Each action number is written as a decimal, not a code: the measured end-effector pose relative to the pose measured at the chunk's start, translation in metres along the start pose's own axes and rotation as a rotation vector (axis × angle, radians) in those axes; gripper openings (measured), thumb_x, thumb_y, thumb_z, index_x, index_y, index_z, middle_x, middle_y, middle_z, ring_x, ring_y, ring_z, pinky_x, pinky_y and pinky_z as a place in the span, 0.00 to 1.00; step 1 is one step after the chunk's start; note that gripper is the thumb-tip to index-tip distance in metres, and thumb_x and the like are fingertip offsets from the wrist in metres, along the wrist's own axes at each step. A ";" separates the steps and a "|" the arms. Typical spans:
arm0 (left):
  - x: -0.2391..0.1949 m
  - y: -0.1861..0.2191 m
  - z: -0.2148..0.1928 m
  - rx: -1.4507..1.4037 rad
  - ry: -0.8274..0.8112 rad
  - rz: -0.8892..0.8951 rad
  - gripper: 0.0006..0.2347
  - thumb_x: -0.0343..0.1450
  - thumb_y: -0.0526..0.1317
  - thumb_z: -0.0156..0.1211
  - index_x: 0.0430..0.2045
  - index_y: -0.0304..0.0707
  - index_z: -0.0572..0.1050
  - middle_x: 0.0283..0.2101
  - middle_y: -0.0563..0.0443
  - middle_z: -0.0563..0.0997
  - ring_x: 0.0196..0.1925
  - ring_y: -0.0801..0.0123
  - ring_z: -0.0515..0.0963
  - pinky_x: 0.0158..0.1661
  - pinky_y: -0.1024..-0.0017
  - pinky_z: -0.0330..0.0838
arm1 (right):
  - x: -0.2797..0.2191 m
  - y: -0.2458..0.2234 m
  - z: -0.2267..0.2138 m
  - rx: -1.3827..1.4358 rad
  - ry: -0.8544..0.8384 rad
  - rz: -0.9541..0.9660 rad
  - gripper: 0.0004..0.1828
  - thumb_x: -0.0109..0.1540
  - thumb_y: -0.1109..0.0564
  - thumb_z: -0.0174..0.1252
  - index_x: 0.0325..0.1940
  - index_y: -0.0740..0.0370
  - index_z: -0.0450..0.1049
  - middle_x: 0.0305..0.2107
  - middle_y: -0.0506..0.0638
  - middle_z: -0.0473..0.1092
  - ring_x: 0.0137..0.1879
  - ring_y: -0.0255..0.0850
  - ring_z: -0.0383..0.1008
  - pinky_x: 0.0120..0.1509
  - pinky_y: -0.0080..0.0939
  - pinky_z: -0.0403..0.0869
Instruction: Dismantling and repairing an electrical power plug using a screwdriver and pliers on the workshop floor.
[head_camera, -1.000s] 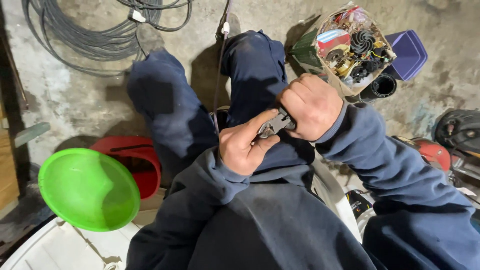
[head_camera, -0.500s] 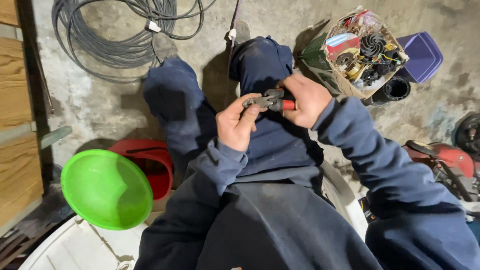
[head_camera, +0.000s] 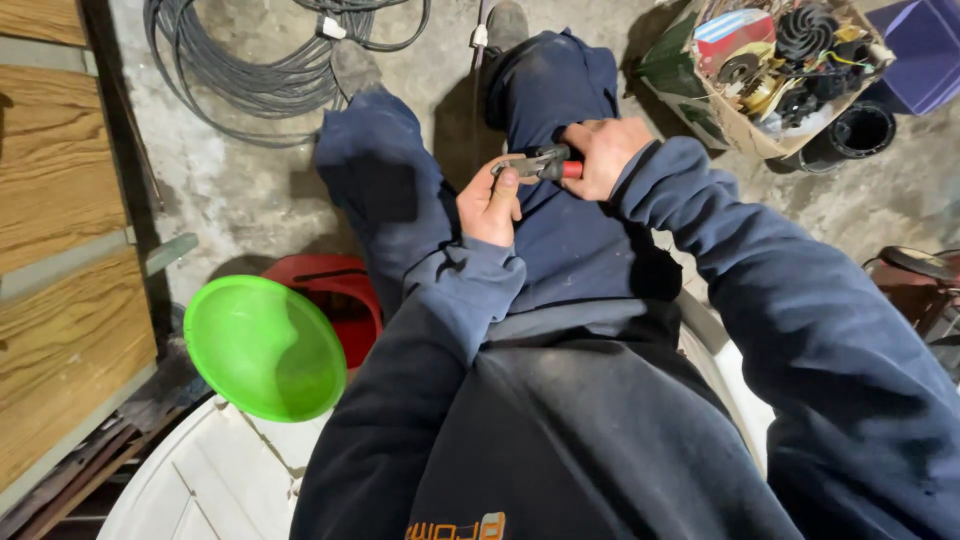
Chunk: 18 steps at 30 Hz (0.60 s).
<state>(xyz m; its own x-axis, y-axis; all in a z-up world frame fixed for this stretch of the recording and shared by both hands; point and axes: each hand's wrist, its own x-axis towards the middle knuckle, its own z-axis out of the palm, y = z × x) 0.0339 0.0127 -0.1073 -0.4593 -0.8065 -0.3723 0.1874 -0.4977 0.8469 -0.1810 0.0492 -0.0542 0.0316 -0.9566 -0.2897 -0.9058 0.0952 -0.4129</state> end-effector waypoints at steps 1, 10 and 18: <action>0.000 -0.001 0.001 0.002 0.007 0.001 0.15 0.77 0.43 0.58 0.49 0.28 0.78 0.37 0.50 0.85 0.21 0.83 0.66 0.24 0.82 0.59 | 0.001 0.001 0.000 0.003 -0.002 -0.006 0.21 0.55 0.42 0.65 0.41 0.59 0.75 0.31 0.57 0.75 0.39 0.58 0.77 0.39 0.57 0.74; 0.004 -0.004 0.001 -0.041 0.037 0.039 0.14 0.79 0.42 0.58 0.49 0.27 0.78 0.38 0.48 0.85 0.23 0.81 0.68 0.25 0.81 0.61 | 0.006 0.007 -0.002 -0.041 0.021 -0.039 0.20 0.57 0.41 0.64 0.40 0.58 0.76 0.30 0.57 0.75 0.35 0.59 0.77 0.38 0.57 0.74; -0.008 0.007 -0.009 0.144 -0.096 -0.036 0.10 0.79 0.39 0.56 0.44 0.29 0.78 0.34 0.54 0.82 0.29 0.83 0.70 0.30 0.80 0.65 | -0.001 -0.001 -0.021 0.048 -0.062 0.004 0.22 0.54 0.44 0.63 0.47 0.57 0.76 0.38 0.56 0.76 0.39 0.61 0.76 0.40 0.58 0.73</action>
